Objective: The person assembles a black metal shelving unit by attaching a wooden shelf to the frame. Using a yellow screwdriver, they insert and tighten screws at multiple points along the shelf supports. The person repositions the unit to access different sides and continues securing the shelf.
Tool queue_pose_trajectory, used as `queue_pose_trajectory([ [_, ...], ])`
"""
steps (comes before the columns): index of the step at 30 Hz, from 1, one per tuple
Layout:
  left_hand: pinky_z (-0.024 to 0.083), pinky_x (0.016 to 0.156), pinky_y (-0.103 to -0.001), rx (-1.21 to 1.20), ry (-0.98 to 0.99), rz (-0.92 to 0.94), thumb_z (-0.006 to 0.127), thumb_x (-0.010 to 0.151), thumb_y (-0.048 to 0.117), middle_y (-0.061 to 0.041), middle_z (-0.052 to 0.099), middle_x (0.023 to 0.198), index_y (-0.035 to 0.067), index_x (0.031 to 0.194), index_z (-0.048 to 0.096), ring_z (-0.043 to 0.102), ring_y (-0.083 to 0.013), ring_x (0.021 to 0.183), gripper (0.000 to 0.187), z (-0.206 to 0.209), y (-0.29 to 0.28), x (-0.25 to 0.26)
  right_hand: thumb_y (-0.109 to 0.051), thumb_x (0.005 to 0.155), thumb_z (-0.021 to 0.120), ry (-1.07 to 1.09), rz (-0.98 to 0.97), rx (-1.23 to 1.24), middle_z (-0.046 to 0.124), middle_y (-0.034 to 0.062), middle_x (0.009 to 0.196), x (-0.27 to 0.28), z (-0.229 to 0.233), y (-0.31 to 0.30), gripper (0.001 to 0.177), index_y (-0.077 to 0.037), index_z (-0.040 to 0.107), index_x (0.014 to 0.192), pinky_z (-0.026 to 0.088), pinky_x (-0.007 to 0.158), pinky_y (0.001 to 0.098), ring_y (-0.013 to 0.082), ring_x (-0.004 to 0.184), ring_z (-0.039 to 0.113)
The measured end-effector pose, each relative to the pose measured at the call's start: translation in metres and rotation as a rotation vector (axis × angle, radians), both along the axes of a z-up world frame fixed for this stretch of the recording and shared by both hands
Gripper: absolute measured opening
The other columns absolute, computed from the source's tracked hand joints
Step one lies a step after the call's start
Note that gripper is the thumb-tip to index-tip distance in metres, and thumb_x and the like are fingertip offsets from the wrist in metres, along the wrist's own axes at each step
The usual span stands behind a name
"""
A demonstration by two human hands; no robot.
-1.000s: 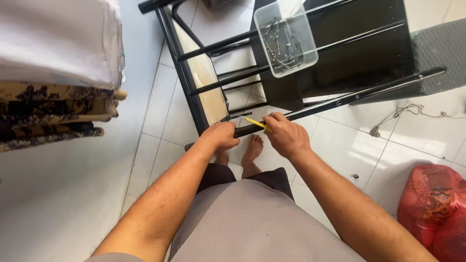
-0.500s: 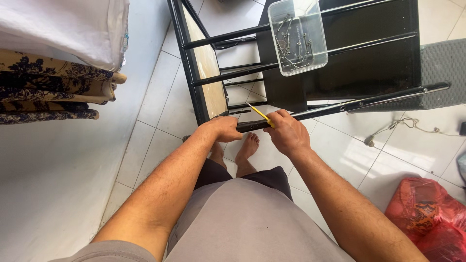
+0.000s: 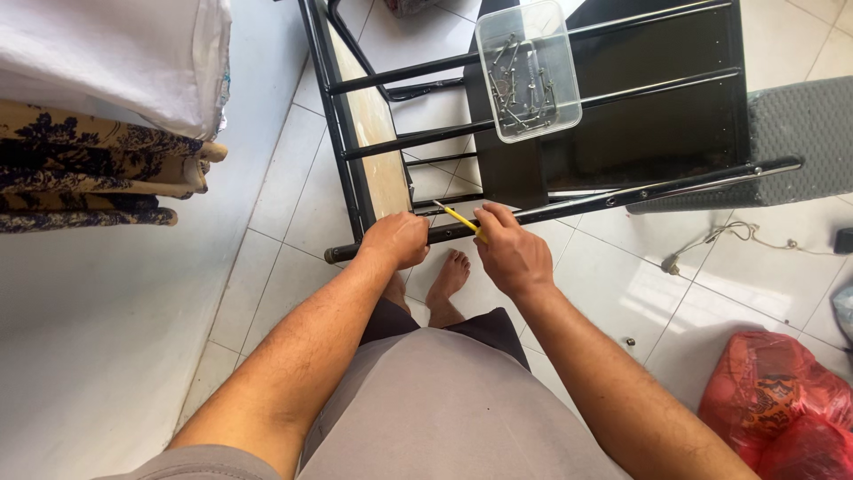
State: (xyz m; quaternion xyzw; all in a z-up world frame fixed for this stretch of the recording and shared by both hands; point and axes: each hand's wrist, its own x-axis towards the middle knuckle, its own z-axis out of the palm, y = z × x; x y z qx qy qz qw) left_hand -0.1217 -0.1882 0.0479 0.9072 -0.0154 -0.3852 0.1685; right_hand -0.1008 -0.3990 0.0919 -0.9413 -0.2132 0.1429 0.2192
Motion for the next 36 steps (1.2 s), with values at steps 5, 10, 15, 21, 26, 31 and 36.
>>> queue_pose_trajectory([
  [5,0.060,0.084,-0.044,0.012,-0.084,-0.024,0.068,0.088,0.018,-0.016,0.075,0.100,0.005,0.104,0.071,0.073,-0.0342,0.094,0.021,0.000,-0.002,-0.004,-0.020,0.083,0.079,-0.226,0.225,-0.190,0.069,0.0008,0.101,-0.001,-0.016,0.005,0.021,-0.013,0.066,0.098,0.055,0.059,0.0375,0.0234,0.071,0.070],
  [10,0.061,0.085,-0.042,0.061,-0.025,-0.050,0.067,0.089,0.017,-0.015,0.076,0.100,0.005,0.094,0.075,0.074,-0.0327,0.093,0.016,0.000,-0.002,-0.005,-0.022,0.081,0.081,-0.364,0.403,-0.221,0.069,-0.0035,0.078,0.026,-0.025,0.015,0.018,-0.017,0.063,0.081,0.052,0.061,0.0341,0.0192,0.074,0.066],
  [15,0.061,0.082,-0.043,0.054,-0.105,-0.035,0.066,0.089,0.017,-0.015,0.075,0.098,0.004,0.092,0.075,0.075,-0.0325,0.092,0.016,0.003,-0.005,-0.008,-0.037,0.066,0.087,-0.216,0.423,-0.161,0.069,0.0011,0.077,0.033,-0.014,0.018,0.036,-0.012,0.064,0.081,0.053,0.068,0.0378,0.0228,0.079,0.065],
  [21,0.062,0.081,-0.043,0.051,-0.070,-0.027,0.063,0.091,0.014,-0.015,0.076,0.096,0.006,0.090,0.075,0.075,-0.0319,0.092,0.014,0.005,-0.002,-0.005,-0.030,0.076,0.086,-0.183,0.457,-0.167,0.072,0.0001,0.081,0.038,-0.016,0.031,0.029,-0.013,0.063,0.083,0.052,0.074,0.0370,0.0216,0.087,0.065],
  [26,0.063,0.079,-0.043,0.055,-0.043,-0.023,0.059,0.093,0.009,-0.015,0.076,0.098,0.006,0.094,0.074,0.076,-0.0311,0.091,0.015,0.004,-0.002,-0.008,-0.026,0.074,0.085,-0.094,0.430,-0.208,0.073,0.0000,0.082,0.036,-0.016,0.032,0.028,-0.013,0.067,0.090,0.052,0.077,0.0376,0.0215,0.087,0.065],
  [31,0.061,0.082,-0.043,0.020,-0.099,-0.013,0.062,0.088,0.008,-0.012,0.075,0.100,0.008,0.097,0.072,0.074,-0.0300,0.094,0.014,0.005,0.001,-0.013,-0.026,0.074,0.085,-0.035,0.454,-0.242,0.073,0.0018,0.082,0.040,-0.012,0.038,0.028,-0.014,0.069,0.093,0.052,0.078,0.0387,0.0223,0.088,0.065],
  [36,0.059,0.077,-0.047,-0.048,-0.130,-0.001,0.064,0.083,0.012,-0.010,0.074,0.100,0.007,0.100,0.068,0.072,-0.0302,0.095,0.019,0.006,0.017,-0.023,-0.024,0.075,0.084,0.028,0.516,-0.261,0.073,0.0006,0.082,0.046,-0.010,0.042,0.026,-0.014,0.067,0.092,0.054,0.079,0.0403,0.0229,0.089,0.066],
])
